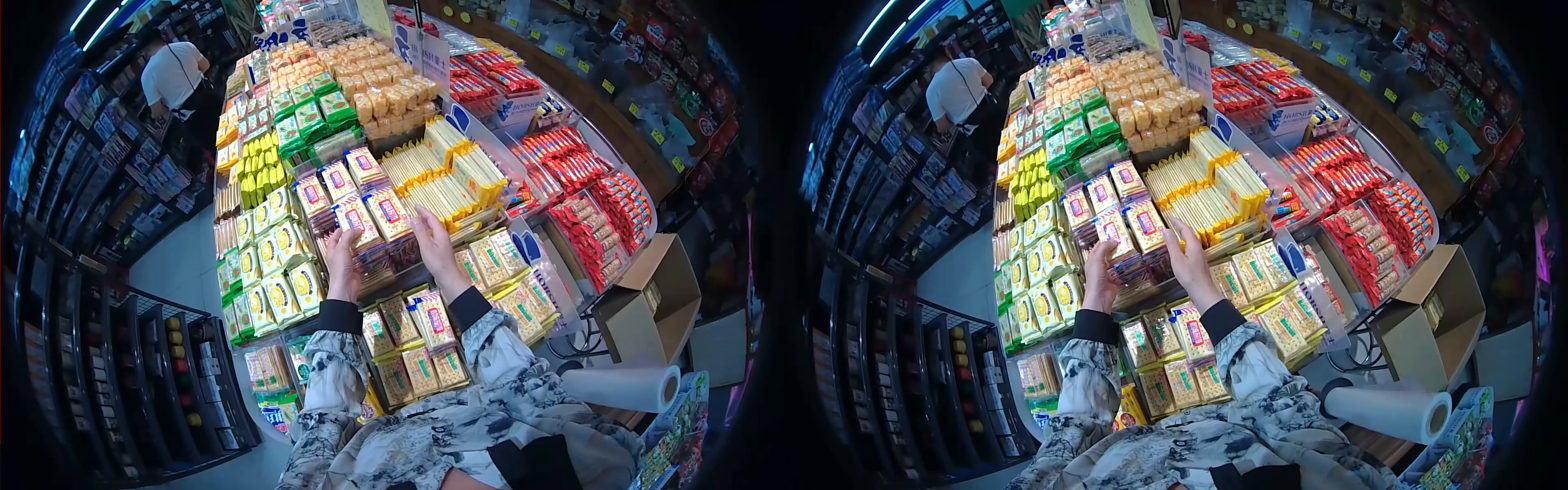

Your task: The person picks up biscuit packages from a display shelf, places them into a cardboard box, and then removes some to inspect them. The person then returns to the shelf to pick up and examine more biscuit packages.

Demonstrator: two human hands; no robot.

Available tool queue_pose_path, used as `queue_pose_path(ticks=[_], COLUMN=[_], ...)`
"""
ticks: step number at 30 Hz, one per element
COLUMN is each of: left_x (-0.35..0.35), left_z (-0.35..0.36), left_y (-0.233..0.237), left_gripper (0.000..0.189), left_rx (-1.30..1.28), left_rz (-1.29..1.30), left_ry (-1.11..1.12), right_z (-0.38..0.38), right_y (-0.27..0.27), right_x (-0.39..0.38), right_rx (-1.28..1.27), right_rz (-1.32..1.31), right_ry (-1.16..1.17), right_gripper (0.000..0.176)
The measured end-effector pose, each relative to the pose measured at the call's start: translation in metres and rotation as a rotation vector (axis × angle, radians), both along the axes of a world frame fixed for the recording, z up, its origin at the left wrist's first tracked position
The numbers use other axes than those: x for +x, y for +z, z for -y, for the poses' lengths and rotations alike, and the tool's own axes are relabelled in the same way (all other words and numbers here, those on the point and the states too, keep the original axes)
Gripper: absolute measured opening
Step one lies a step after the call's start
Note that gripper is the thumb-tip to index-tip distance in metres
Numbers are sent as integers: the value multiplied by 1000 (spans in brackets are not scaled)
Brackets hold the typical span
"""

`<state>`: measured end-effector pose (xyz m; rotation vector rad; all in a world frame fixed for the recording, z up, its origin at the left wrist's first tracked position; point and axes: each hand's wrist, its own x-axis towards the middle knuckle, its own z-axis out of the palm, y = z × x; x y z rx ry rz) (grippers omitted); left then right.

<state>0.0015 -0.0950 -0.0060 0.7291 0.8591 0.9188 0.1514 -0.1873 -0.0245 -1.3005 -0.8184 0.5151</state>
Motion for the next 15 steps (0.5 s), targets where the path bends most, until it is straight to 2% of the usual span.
queue_pose_path(ticks=[3, 5, 7, 15], left_x=[5, 9, 10, 19], left_z=[-4, -5, -8, -6], left_y=[-2, -3, -7, -6], left_gripper=[29, 14, 13, 13], left_rx=[-1, 25, 36, 131], left_rz=[-3, -55, -75, -164], left_ry=[-1, 46, 37, 62], right_z=[-7, -8, -6, -14], right_y=[0, 2, 10, -11], right_x=[0, 0, -2, -2], right_rx=[-26, -28, -55, 3], right_rz=[-103, -155, -279, -157], right_ry=[95, 134, 209, 144], right_gripper=[43, 43, 44, 44])
